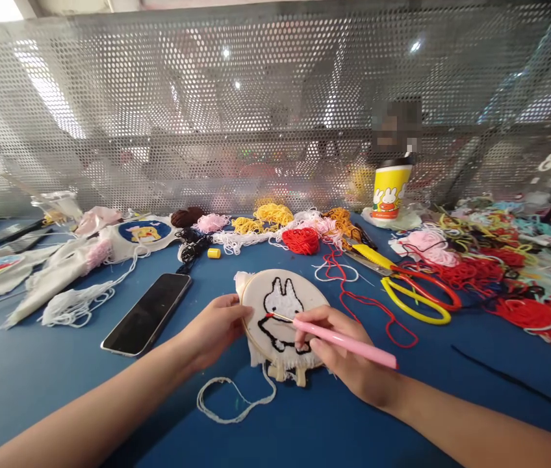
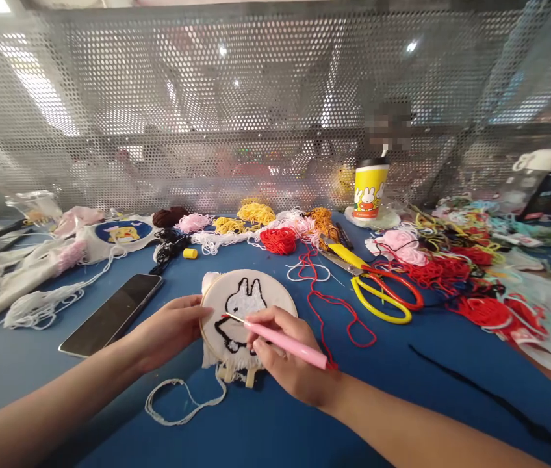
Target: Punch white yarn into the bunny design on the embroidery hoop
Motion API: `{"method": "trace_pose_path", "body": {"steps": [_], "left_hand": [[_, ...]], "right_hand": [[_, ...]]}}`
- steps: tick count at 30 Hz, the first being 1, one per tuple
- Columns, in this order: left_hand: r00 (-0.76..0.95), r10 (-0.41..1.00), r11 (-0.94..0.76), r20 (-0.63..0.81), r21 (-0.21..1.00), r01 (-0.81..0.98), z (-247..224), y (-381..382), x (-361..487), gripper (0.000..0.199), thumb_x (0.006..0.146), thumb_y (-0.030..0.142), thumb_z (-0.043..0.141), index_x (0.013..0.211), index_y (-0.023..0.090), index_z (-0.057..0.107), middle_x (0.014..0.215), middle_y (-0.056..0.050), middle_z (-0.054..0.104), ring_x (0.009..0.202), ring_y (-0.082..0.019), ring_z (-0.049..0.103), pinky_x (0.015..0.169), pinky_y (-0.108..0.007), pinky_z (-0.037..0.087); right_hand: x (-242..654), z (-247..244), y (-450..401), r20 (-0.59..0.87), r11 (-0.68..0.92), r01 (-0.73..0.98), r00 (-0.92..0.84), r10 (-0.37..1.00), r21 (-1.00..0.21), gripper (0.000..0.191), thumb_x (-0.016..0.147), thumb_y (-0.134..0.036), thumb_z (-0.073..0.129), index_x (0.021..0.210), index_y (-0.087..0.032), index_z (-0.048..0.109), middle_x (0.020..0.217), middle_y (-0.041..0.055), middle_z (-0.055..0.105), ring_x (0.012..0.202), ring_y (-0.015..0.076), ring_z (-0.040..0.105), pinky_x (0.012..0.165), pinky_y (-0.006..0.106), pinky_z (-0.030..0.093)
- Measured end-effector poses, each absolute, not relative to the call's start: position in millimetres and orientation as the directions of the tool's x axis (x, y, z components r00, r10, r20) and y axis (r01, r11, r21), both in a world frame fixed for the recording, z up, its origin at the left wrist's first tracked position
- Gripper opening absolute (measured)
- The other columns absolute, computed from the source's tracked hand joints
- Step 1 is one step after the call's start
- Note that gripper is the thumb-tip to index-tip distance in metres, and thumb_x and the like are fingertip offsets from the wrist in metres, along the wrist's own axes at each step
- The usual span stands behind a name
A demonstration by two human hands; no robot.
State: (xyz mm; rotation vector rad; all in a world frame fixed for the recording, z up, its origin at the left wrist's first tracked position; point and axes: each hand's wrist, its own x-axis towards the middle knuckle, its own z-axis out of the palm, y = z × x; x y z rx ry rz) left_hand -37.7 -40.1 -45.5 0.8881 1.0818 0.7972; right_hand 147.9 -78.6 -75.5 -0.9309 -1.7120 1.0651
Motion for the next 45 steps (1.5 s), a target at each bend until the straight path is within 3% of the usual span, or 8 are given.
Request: {"method": "trace_pose_path", "body": {"steps": [7, 13, 18, 22, 29, 35, 39, 45], "left_hand": [[0.475, 0.845, 0.354, -0.247, 0.923, -0.150, -48.2, -59.8, -48.1, 0.033, 0.074, 0.019, 0.055, 0.101, 0.020, 0.035, 0.098, -0.006, 0.058, 0.086, -0.019, 0.058, 0.077, -0.035, 0.045], [0.591, 0.772, 0.307, -0.236, 0.951, -0.021, -49.5, -67.7, -50.6, 0.039, 0.076, 0.022, 0.053, 0.102, 0.020, 0.024, 0.101, -0.006, 0.055, 0.092, -0.020, 0.056, 0.076, -0.032, 0.046], [0.591, 0.751, 0.303, -0.296, 0.949, 0.091, -48.6, -69.1, -51.0, 0.037, 0.078, 0.025, 0.048, 0.101, 0.020, 0.019, 0.097, -0.004, 0.057, 0.093, -0.018, 0.054, 0.073, -0.028, 0.046], [0.586, 0.757, 0.299, -0.288, 0.951, 0.081, -47.5, -70.3, -50.2, 0.037, 0.080, 0.025, 0.045, 0.103, 0.020, 0.017, 0.096, -0.003, 0.057, 0.095, -0.017, 0.053, 0.074, -0.026, 0.045], [0.583, 0.769, 0.291, -0.260, 0.956, 0.042, -50.2, -70.6, -47.9, 0.038, 0.079, 0.026, 0.045, 0.103, 0.020, 0.017, 0.095, -0.002, 0.055, 0.096, -0.016, 0.052, 0.073, -0.024, 0.045], [0.576, 0.776, 0.312, -0.256, 0.950, 0.000, -48.7, -71.1, -46.8, 0.034, 0.079, 0.022, 0.047, 0.100, 0.020, 0.021, 0.089, 0.000, 0.055, 0.086, -0.012, 0.054, 0.071, -0.020, 0.045], [0.597, 0.760, 0.337, -0.258, 0.941, -0.023, -48.6, -70.8, -47.1, 0.028, 0.079, 0.020, 0.046, 0.095, 0.019, 0.022, 0.080, 0.002, 0.055, 0.074, -0.010, 0.056, 0.066, -0.022, 0.047], [0.602, 0.764, 0.309, -0.231, 0.951, -0.026, -50.2, -71.4, -47.3, 0.034, 0.080, 0.019, 0.044, 0.104, 0.020, 0.019, 0.083, 0.001, 0.055, 0.072, -0.010, 0.056, 0.064, -0.022, 0.047]], "right_hand": [[148.3, -79.4, -93.6, 0.499, 0.619, 0.198, -0.433, 0.751, -0.760, 0.014, 0.077, -0.016, 0.046, 0.090, -0.020, 0.044, 0.069, -0.0008, 0.058, 0.070, 0.0120, 0.058, 0.086, 0.038, 0.041], [148.0, -82.1, -94.0, 0.662, 0.767, 0.146, -0.422, 0.619, -0.624, 0.028, 0.070, -0.043, 0.054, 0.077, -0.019, 0.043, 0.054, -0.0076, 0.044, 0.046, 0.0056, 0.044, 0.082, 0.039, 0.044], [145.5, -80.3, -101.7, 0.623, 0.709, 0.224, -0.350, 0.699, -0.669, 0.008, 0.075, -0.021, 0.052, 0.077, -0.018, 0.044, 0.059, -0.0050, 0.046, 0.055, 0.0074, 0.049, 0.082, 0.040, 0.043], [141.6, -78.6, -106.6, 0.657, 0.727, 0.264, -0.313, 0.686, -0.633, 0.018, 0.067, -0.002, 0.046, 0.072, -0.018, 0.042, 0.058, -0.0052, 0.044, 0.055, 0.0069, 0.048, 0.078, 0.037, 0.046], [138.2, -80.9, -105.9, 0.756, 0.841, 0.372, -0.390, 0.526, -0.393, 0.023, 0.068, -0.001, 0.046, 0.082, -0.019, 0.046, 0.063, -0.0045, 0.052, 0.055, 0.0056, 0.048, 0.081, 0.040, 0.046], [140.2, -77.4, -98.8, 0.703, 0.884, 0.395, -0.553, 0.447, -0.251, 0.020, 0.064, 0.002, 0.046, 0.068, -0.017, 0.048, 0.057, -0.0055, 0.051, 0.053, 0.0040, 0.046, 0.081, 0.034, 0.048], [139.7, -77.3, -98.8, 0.656, 0.841, 0.463, -0.547, 0.519, -0.280, 0.019, 0.067, 0.001, 0.041, 0.059, -0.015, 0.044, 0.052, -0.0053, 0.047, 0.051, 0.0035, 0.044, 0.084, 0.032, 0.046], [144.3, -76.9, -97.1, 0.683, 0.898, 0.354, -0.590, 0.430, -0.260, 0.018, 0.065, 0.000, 0.048, 0.069, -0.017, 0.049, 0.060, -0.0047, 0.050, 0.056, 0.0044, 0.045, 0.083, 0.036, 0.045]]}}
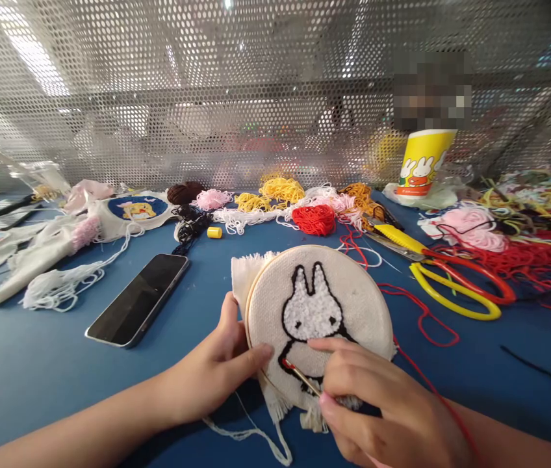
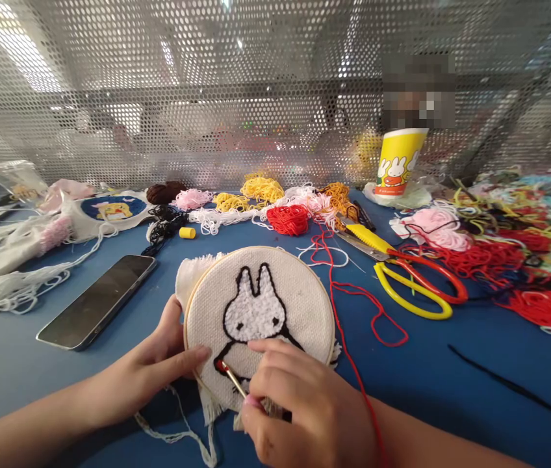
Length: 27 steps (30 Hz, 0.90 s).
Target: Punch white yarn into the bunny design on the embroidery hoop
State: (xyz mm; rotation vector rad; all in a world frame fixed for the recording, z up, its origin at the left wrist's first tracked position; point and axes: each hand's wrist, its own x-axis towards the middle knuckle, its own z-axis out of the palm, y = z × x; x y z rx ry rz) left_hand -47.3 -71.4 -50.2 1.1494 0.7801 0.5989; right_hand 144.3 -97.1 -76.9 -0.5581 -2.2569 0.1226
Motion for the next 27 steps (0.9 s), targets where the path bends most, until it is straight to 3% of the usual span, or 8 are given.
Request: {"method": "trace_pose_path", "body": {"steps": [5, 9, 12, 19, 27], "left_hand": [[0.513, 0.840, 0.229, -0.176, 0.972, -0.041, -58.5, -73.6, -46.1, 0.049, 0.075, 0.018, 0.049, 0.113, 0.020, 0.018, 0.105, -0.004, 0.048, 0.092, -0.014, 0.050, 0.074, -0.023, 0.045], [0.453, 0.882, 0.148, -0.127, 0.989, -0.011, -65.1, -76.3, -44.2, 0.062, 0.073, 0.021, 0.053, 0.121, 0.021, 0.014, 0.114, -0.006, 0.044, 0.106, -0.021, 0.042, 0.085, -0.031, 0.041], [0.414, 0.905, 0.091, -0.098, 0.995, 0.037, -67.7, -77.6, -43.1, 0.077, 0.069, 0.025, 0.059, 0.126, 0.023, 0.007, 0.118, -0.008, 0.041, 0.111, -0.025, 0.038, 0.091, -0.035, 0.036], [0.425, 0.904, -0.001, -0.041, 0.995, 0.099, -68.2, -77.6, -42.7, 0.078, 0.070, 0.024, 0.057, 0.127, 0.020, 0.003, 0.117, -0.009, 0.040, 0.110, -0.024, 0.039, 0.092, -0.035, 0.035], [0.417, 0.907, -0.012, -0.051, 0.989, 0.146, -67.4, -77.6, -44.5, 0.074, 0.070, 0.018, 0.055, 0.126, 0.019, 0.006, 0.112, -0.008, 0.042, 0.108, -0.025, 0.039, 0.093, -0.039, 0.033]], "right_hand": [[144.6, -75.4, -96.6, 0.656, 0.876, 0.382, -0.585, 0.477, -0.296, 0.018, 0.065, 0.001, 0.045, 0.064, -0.017, 0.047, 0.057, -0.0051, 0.049, 0.053, 0.0037, 0.045, 0.084, 0.032, 0.045], [139.3, -76.1, -101.2, 0.569, 0.775, 0.480, -0.529, 0.629, -0.411, 0.018, 0.065, -0.001, 0.041, 0.058, -0.018, 0.041, 0.052, -0.0052, 0.047, 0.051, 0.0055, 0.048, 0.084, 0.028, 0.045], [135.7, -76.0, -104.0, 0.568, 0.742, 0.500, -0.483, 0.667, -0.447, 0.017, 0.064, -0.002, 0.041, 0.059, -0.018, 0.041, 0.049, -0.0052, 0.048, 0.049, 0.0064, 0.050, 0.083, 0.025, 0.046], [141.4, -76.8, -100.8, 0.689, 0.896, 0.353, -0.580, 0.435, -0.268, 0.019, 0.063, 0.001, 0.047, 0.068, -0.017, 0.051, 0.058, -0.0044, 0.051, 0.054, 0.0043, 0.046, 0.081, 0.031, 0.046], [143.2, -80.8, -99.2, 0.668, 0.892, 0.340, -0.594, 0.449, -0.298, 0.018, 0.063, 0.000, 0.048, 0.068, -0.017, 0.050, 0.059, -0.0045, 0.050, 0.055, 0.0040, 0.044, 0.080, 0.033, 0.046]]}}
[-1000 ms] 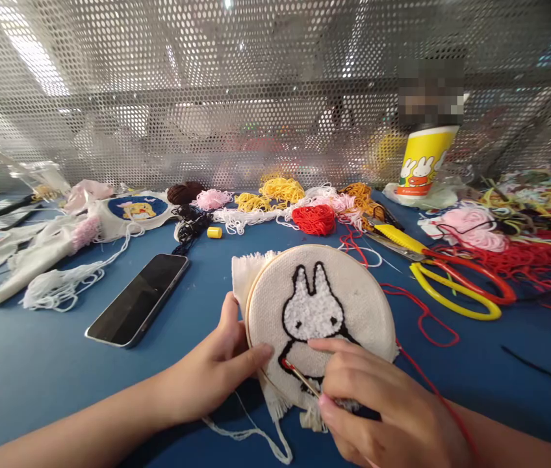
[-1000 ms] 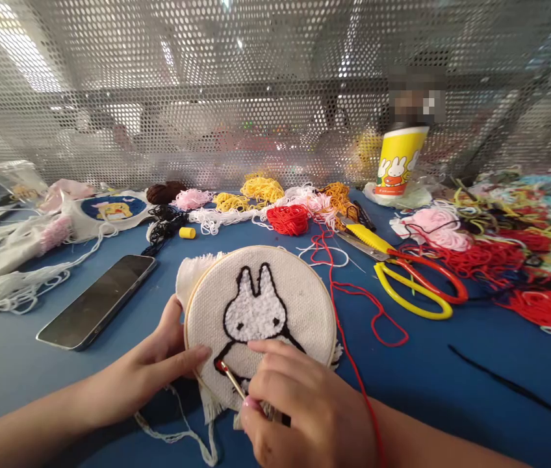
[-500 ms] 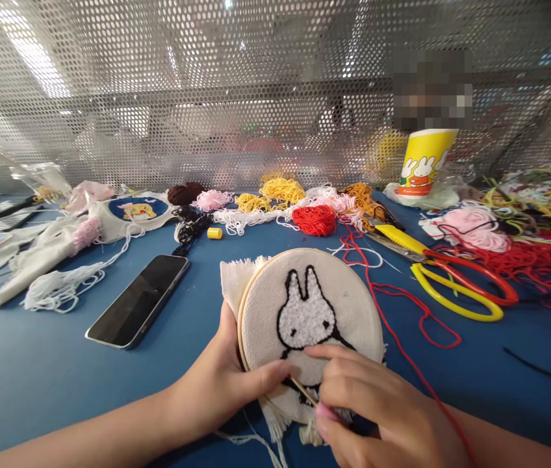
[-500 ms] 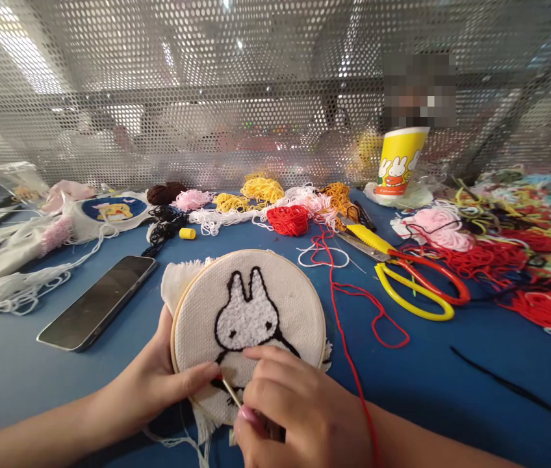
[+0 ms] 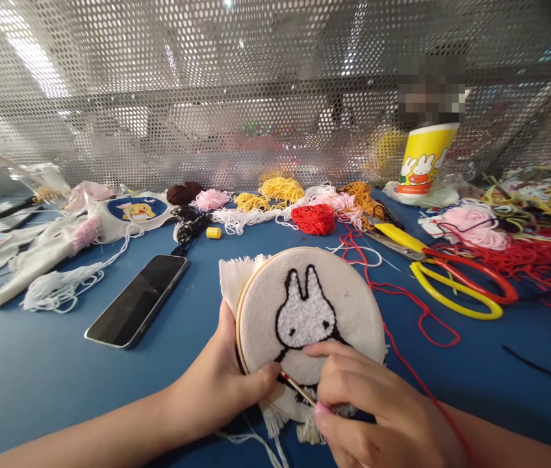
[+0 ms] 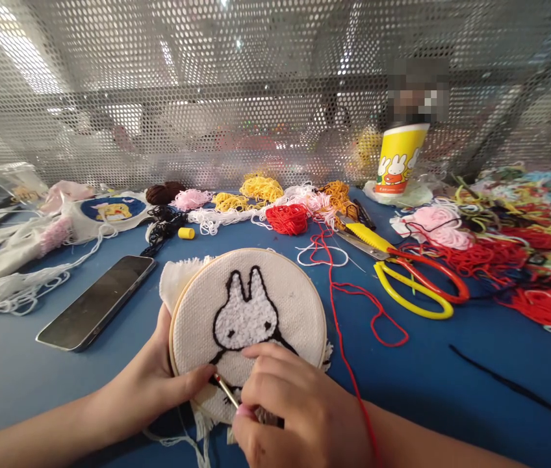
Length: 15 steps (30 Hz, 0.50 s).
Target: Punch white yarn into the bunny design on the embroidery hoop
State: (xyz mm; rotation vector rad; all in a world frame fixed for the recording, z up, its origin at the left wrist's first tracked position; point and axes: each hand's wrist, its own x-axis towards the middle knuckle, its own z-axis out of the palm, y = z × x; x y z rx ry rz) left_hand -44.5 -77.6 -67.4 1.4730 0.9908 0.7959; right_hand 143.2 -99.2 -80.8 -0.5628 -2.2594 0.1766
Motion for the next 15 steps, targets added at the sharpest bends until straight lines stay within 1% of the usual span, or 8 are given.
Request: {"method": "trace_pose_path", "body": {"steps": [2, 5, 9, 13, 15], "left_hand": [[0.414, 0.909, -0.015, -0.054, 0.987, 0.162, -67.5, -77.7, -44.3, 0.071, 0.070, 0.018, 0.055, 0.125, 0.019, 0.009, 0.111, -0.008, 0.043, 0.107, -0.024, 0.040, 0.092, -0.038, 0.034], [0.414, 0.908, -0.026, -0.061, 0.979, 0.201, -66.9, -77.2, -44.5, 0.067, 0.071, 0.019, 0.054, 0.122, 0.020, 0.012, 0.112, -0.007, 0.040, 0.106, -0.023, 0.040, 0.089, -0.036, 0.037], [0.417, 0.908, -0.083, -0.037, 0.961, 0.266, -65.3, -76.6, -46.4, 0.071, 0.071, 0.018, 0.054, 0.124, 0.019, 0.008, 0.113, -0.007, 0.039, 0.107, -0.023, 0.038, 0.093, -0.035, 0.033], [0.436, 0.896, -0.042, -0.087, 0.960, 0.278, -62.8, -78.4, -48.3, 0.070, 0.074, 0.025, 0.051, 0.124, 0.020, 0.003, 0.111, -0.006, 0.040, 0.106, -0.021, 0.039, 0.090, -0.031, 0.036], [0.460, 0.884, -0.045, -0.084, 0.964, 0.263, -60.9, -79.4, -48.8, 0.069, 0.076, 0.026, 0.049, 0.125, 0.021, 0.001, 0.113, -0.005, 0.039, 0.106, -0.020, 0.038, 0.091, -0.029, 0.035]], "right_hand": [[143.2, -79.6, -98.8, 0.667, 0.896, 0.323, -0.599, 0.443, -0.305, 0.018, 0.064, -0.001, 0.048, 0.070, -0.017, 0.051, 0.061, -0.0041, 0.051, 0.056, 0.0043, 0.044, 0.080, 0.033, 0.046], [142.3, -78.4, -98.7, 0.669, 0.883, 0.327, -0.577, 0.468, -0.336, 0.018, 0.065, 0.000, 0.047, 0.069, -0.017, 0.051, 0.060, -0.0042, 0.050, 0.056, 0.0042, 0.045, 0.081, 0.032, 0.045], [140.2, -78.9, -100.2, 0.682, 0.883, 0.314, -0.560, 0.470, -0.350, 0.017, 0.065, 0.001, 0.051, 0.069, -0.016, 0.051, 0.059, -0.0042, 0.051, 0.055, 0.0050, 0.046, 0.083, 0.032, 0.045], [138.6, -76.6, -101.9, 0.692, 0.865, 0.340, -0.521, 0.499, -0.368, 0.018, 0.065, -0.001, 0.052, 0.074, -0.016, 0.050, 0.054, -0.0052, 0.048, 0.051, 0.0060, 0.044, 0.082, 0.032, 0.046], [137.9, -72.8, -102.1, 0.691, 0.856, 0.354, -0.508, 0.515, -0.377, 0.017, 0.065, -0.001, 0.049, 0.074, -0.016, 0.050, 0.053, -0.0050, 0.047, 0.049, 0.0061, 0.043, 0.080, 0.031, 0.047]]}}
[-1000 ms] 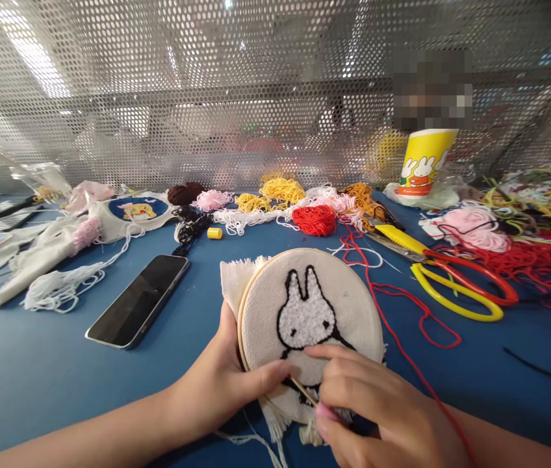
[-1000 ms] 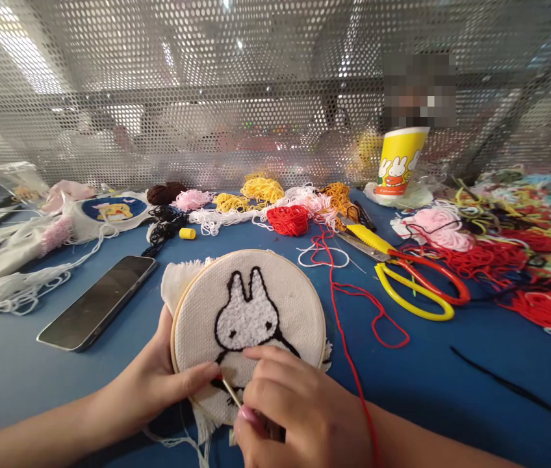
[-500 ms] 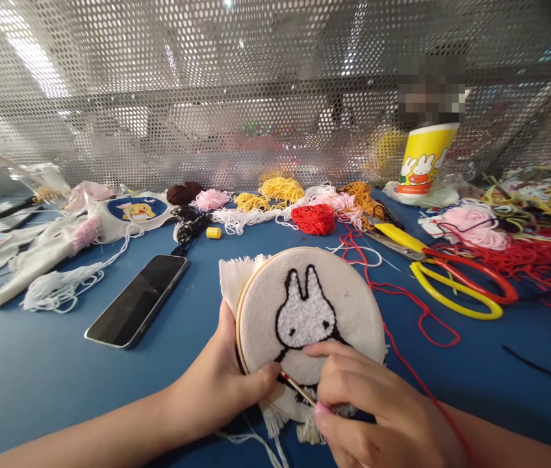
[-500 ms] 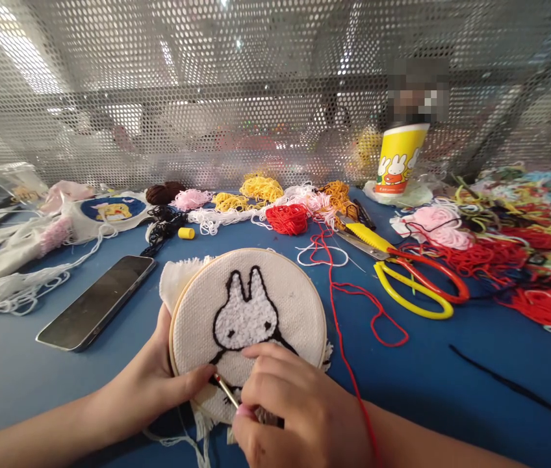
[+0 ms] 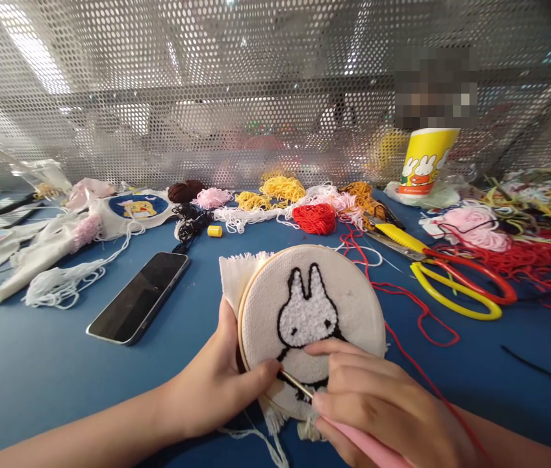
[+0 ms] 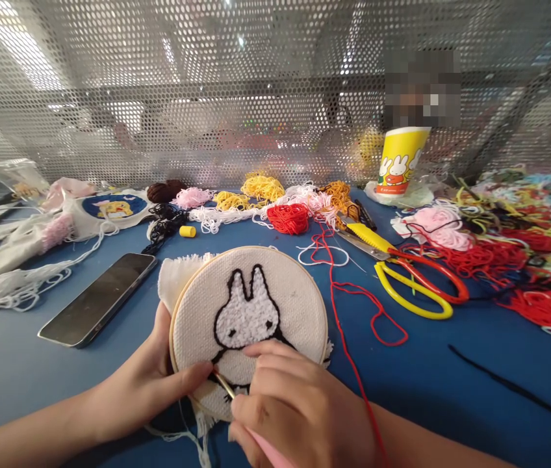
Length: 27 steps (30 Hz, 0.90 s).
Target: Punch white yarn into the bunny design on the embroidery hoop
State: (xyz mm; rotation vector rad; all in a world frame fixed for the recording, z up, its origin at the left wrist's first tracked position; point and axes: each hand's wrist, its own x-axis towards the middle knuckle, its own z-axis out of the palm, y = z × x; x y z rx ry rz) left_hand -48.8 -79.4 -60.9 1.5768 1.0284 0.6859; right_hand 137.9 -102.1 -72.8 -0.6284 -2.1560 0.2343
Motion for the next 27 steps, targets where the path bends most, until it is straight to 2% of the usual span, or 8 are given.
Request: {"method": "trace_pose_path", "body": {"steps": [7, 10, 13, 17, 21, 24, 27], "left_hand": [[0.512, 0.856, -0.091, -0.067, 0.956, 0.279, -55.3, -80.4, -51.3, 0.068, 0.076, 0.023, 0.045, 0.125, 0.014, -0.002, 0.113, -0.008, 0.038, 0.105, -0.020, 0.038, 0.091, -0.029, 0.034], [0.482, 0.875, -0.155, -0.029, 0.928, 0.338, -54.5, -81.6, -51.8, 0.065, 0.074, 0.019, 0.046, 0.124, 0.013, 0.005, 0.113, -0.008, 0.039, 0.104, -0.021, 0.037, 0.091, -0.029, 0.032], [0.472, 0.881, -0.230, 0.032, 0.901, 0.368, -53.9, -82.3, -51.5, 0.061, 0.073, 0.019, 0.047, 0.122, 0.013, 0.011, 0.109, -0.008, 0.042, 0.100, -0.021, 0.040, 0.087, -0.028, 0.036], [0.466, 0.881, -0.281, 0.078, 0.880, 0.383, -55.1, -82.2, -51.7, 0.056, 0.073, 0.021, 0.048, 0.119, 0.015, 0.016, 0.103, -0.007, 0.045, 0.093, -0.021, 0.044, 0.083, -0.028, 0.038], [0.482, 0.861, -0.379, 0.163, 0.838, 0.393, -57.6, -84.2, -52.8, 0.058, 0.074, 0.020, 0.048, 0.122, 0.018, 0.015, 0.110, -0.007, 0.042, 0.099, -0.022, 0.042, 0.088, -0.029, 0.035], [0.498, 0.839, -0.449, 0.218, 0.795, 0.409, -57.9, -86.0, -53.4, 0.059, 0.076, 0.019, 0.046, 0.124, 0.021, 0.011, 0.118, -0.006, 0.036, 0.108, -0.022, 0.036, 0.094, -0.030, 0.030], [0.512, 0.834, -0.453, 0.206, 0.787, 0.420, -57.5, -86.5, -53.7, 0.059, 0.078, 0.020, 0.044, 0.125, 0.023, 0.007, 0.122, -0.005, 0.033, 0.110, -0.020, 0.034, 0.095, -0.028, 0.028]], "right_hand": [[136.8, -59.4, -102.5, 0.646, 0.815, 0.313, -0.498, 0.578, -0.488, 0.017, 0.066, -0.001, 0.047, 0.070, -0.015, 0.055, 0.053, -0.0028, 0.048, 0.050, 0.0060, 0.046, 0.075, 0.027, 0.048], [137.3, -58.0, -102.8, 0.666, 0.808, 0.302, -0.459, 0.588, -0.506, 0.006, 0.075, -0.014, 0.051, 0.079, -0.014, 0.055, 0.056, -0.0012, 0.053, 0.053, 0.0074, 0.051, 0.076, 0.027, 0.048], [135.8, -57.2, -103.8, 0.676, 0.833, 0.325, -0.486, 0.554, -0.448, 0.013, 0.078, -0.026, 0.049, 0.082, -0.014, 0.053, 0.054, -0.0010, 0.054, 0.053, 0.0088, 0.053, 0.077, 0.028, 0.048], [133.6, -59.5, -106.9, 0.678, 0.805, 0.389, -0.438, 0.590, -0.448, 0.005, 0.077, -0.014, 0.045, 0.075, -0.016, 0.049, 0.053, -0.0021, 0.051, 0.052, 0.0088, 0.051, 0.074, 0.030, 0.049], [135.5, -64.0, -108.1, 0.687, 0.819, 0.353, -0.448, 0.572, -0.452, 0.001, 0.076, -0.017, 0.048, 0.076, -0.017, 0.047, 0.053, -0.0028, 0.051, 0.051, 0.0084, 0.049, 0.074, 0.031, 0.049], [134.4, -64.0, -108.3, 0.692, 0.810, 0.364, -0.426, 0.583, -0.460, 0.007, 0.071, -0.011, 0.050, 0.072, -0.017, 0.046, 0.053, -0.0032, 0.049, 0.053, 0.0083, 0.049, 0.072, 0.030, 0.049], [128.6, -61.2, -109.0, 0.691, 0.784, 0.375, -0.378, 0.616, -0.494, 0.018, 0.063, 0.000, 0.046, 0.067, -0.017, 0.044, 0.052, -0.0040, 0.047, 0.053, 0.0068, 0.047, 0.070, 0.026, 0.049]]}}
